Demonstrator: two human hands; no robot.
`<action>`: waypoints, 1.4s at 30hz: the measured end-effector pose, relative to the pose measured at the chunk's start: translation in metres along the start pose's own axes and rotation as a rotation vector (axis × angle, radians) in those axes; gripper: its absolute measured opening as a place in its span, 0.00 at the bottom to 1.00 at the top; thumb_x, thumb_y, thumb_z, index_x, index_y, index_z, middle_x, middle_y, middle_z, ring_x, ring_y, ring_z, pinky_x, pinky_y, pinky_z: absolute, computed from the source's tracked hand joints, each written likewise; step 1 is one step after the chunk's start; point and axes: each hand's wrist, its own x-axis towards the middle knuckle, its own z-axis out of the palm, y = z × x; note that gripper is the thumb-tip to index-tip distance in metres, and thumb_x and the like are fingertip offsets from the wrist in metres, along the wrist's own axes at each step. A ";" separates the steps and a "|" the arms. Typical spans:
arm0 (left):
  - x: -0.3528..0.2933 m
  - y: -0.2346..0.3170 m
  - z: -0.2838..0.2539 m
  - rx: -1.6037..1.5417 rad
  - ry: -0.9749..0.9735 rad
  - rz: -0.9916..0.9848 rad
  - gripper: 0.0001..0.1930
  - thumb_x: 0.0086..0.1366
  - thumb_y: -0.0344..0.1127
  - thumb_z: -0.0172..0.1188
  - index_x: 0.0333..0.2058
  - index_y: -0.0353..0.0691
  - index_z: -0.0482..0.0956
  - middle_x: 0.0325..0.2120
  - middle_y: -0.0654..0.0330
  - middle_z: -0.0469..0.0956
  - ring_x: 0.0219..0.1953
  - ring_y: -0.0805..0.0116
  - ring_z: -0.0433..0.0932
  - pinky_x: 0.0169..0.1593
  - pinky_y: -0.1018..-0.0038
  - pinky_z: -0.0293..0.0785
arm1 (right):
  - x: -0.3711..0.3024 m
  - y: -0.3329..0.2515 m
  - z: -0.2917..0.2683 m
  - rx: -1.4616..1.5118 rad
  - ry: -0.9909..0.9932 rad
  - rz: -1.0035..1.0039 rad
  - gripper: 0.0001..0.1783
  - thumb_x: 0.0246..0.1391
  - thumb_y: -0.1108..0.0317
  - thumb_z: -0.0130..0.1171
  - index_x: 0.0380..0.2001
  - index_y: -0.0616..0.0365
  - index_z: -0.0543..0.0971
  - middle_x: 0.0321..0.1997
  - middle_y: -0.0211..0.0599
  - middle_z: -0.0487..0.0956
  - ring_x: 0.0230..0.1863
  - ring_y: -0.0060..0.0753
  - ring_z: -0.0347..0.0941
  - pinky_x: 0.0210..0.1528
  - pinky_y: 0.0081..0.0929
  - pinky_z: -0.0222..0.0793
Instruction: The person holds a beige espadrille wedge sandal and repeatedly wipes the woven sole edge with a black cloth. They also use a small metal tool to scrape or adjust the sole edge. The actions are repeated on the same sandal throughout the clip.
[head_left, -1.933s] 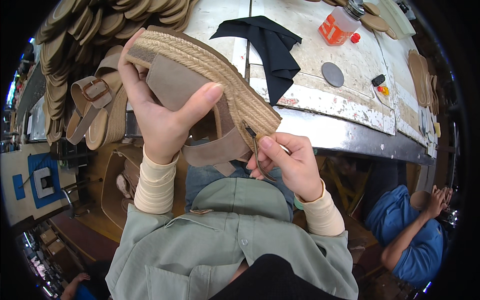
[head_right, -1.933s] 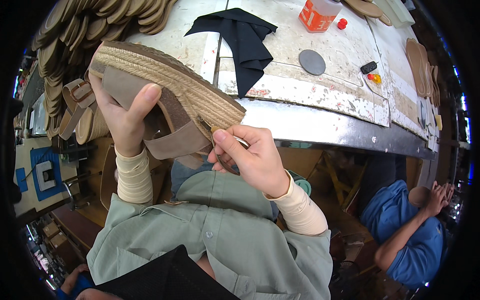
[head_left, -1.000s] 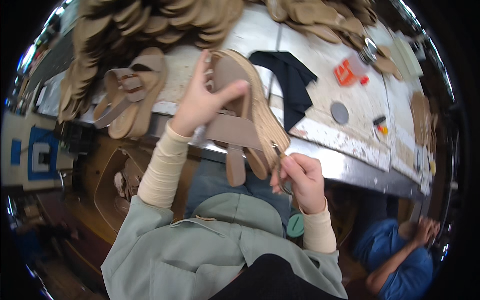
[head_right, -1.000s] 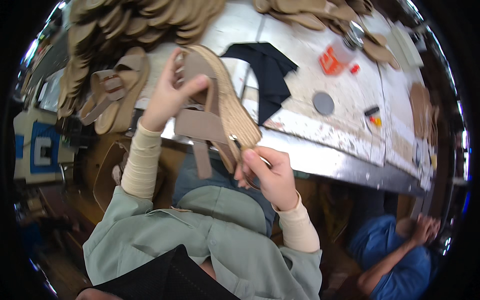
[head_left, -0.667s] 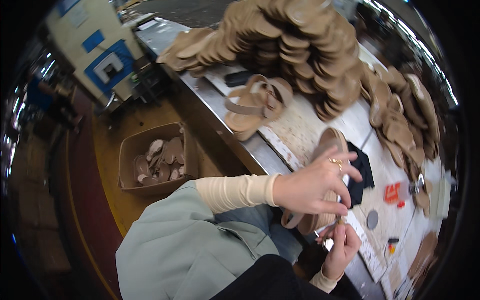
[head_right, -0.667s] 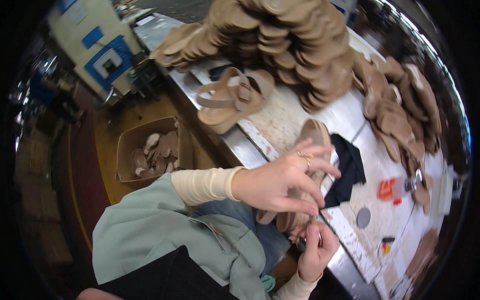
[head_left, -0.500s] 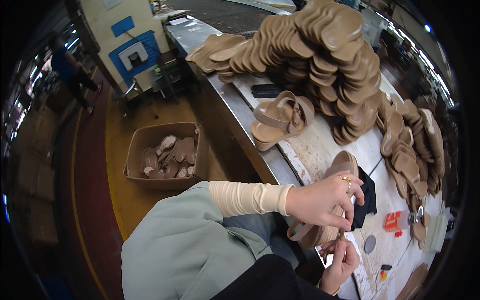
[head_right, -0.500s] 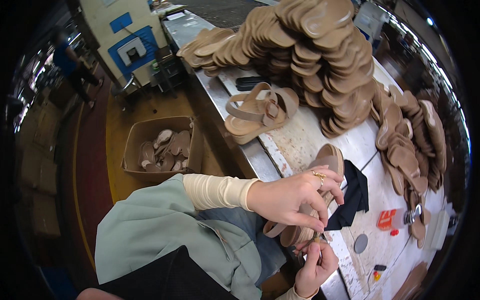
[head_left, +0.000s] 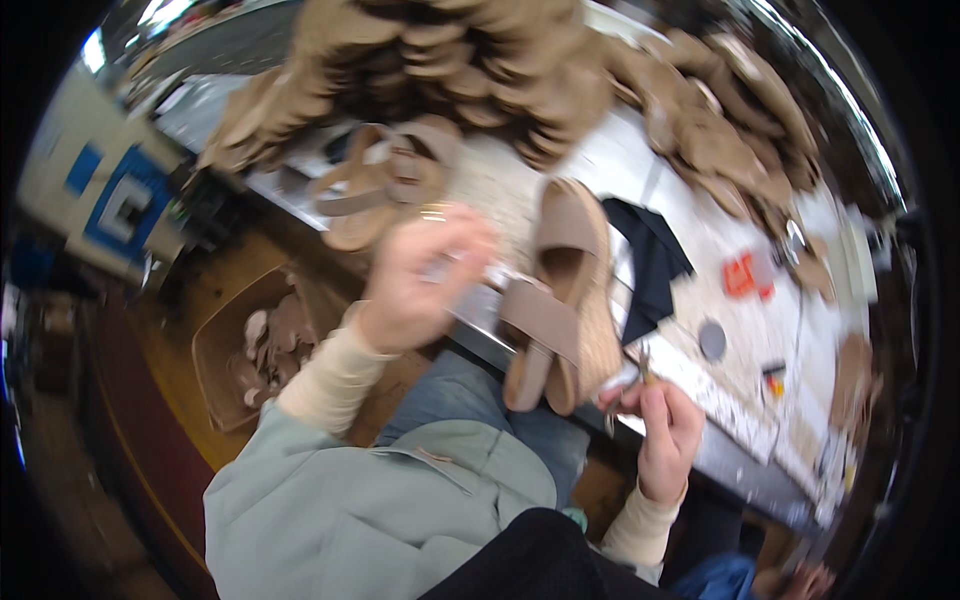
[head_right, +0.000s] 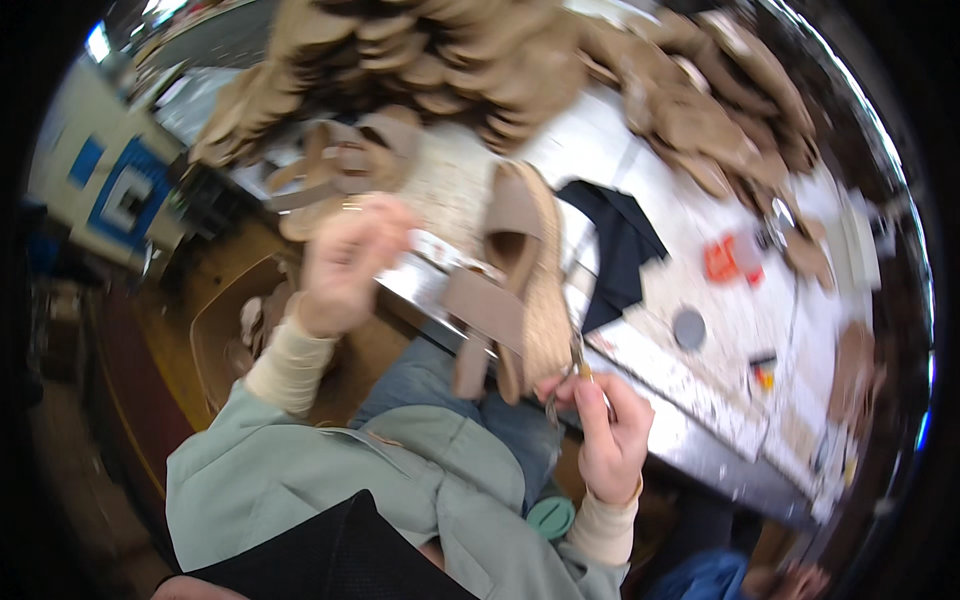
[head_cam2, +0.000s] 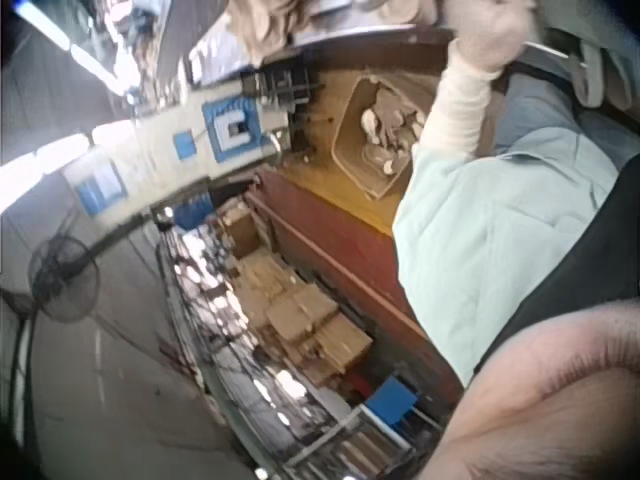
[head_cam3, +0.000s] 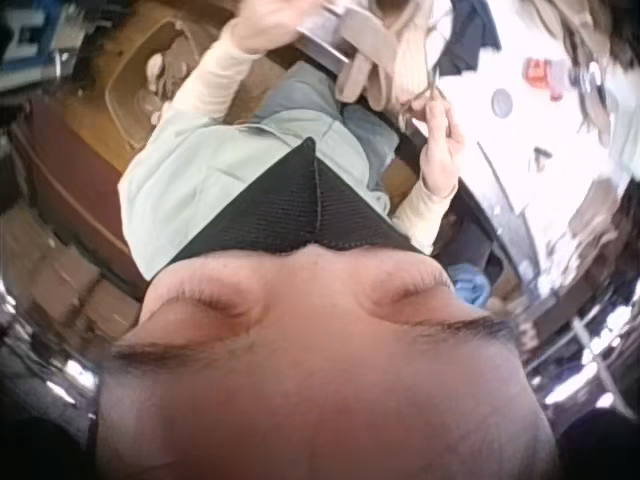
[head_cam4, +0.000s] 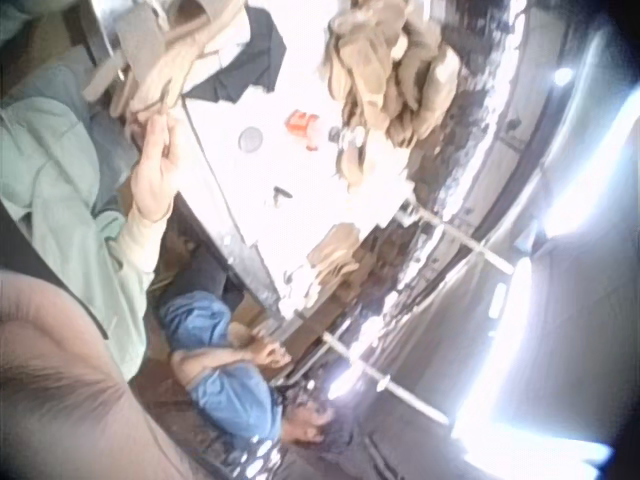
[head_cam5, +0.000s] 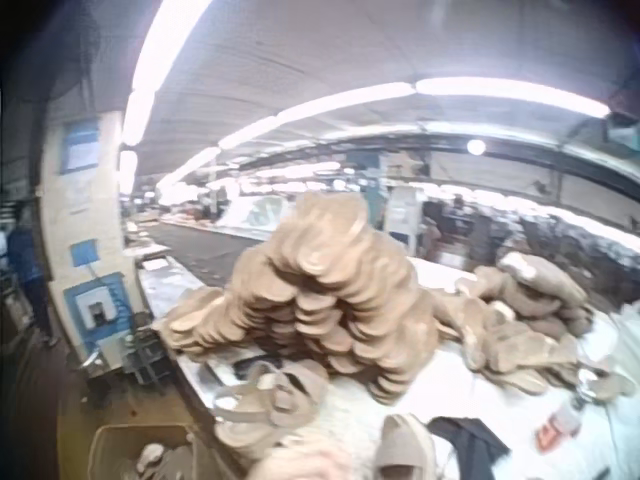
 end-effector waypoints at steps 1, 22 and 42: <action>-0.003 0.007 -0.009 0.002 -0.033 -0.142 0.13 0.69 0.33 0.53 0.26 0.32 0.74 0.21 0.59 0.71 0.26 0.70 0.68 0.32 0.73 0.65 | -0.001 0.005 -0.006 0.014 0.040 0.000 0.15 0.67 0.68 0.49 0.29 0.70 0.74 0.32 0.46 0.82 0.31 0.27 0.77 0.35 0.21 0.72; -0.010 0.020 -0.008 0.273 -0.307 -0.434 0.16 0.60 0.35 0.65 0.44 0.32 0.79 0.45 0.52 0.77 0.45 0.64 0.76 0.50 0.73 0.69 | 0.001 0.069 0.010 -0.229 0.175 -0.031 0.22 0.40 0.70 0.77 0.33 0.68 0.74 0.35 0.34 0.72 0.24 0.15 0.67 0.22 0.15 0.65; -0.015 0.003 0.070 0.379 -0.467 -0.303 0.28 0.47 0.37 0.68 0.48 0.31 0.77 0.33 0.57 0.74 0.38 0.59 0.74 0.48 0.66 0.62 | 0.001 0.051 0.006 0.091 0.165 0.134 0.11 0.60 0.67 0.61 0.33 0.68 0.77 0.29 0.31 0.77 0.25 0.13 0.71 0.24 0.12 0.66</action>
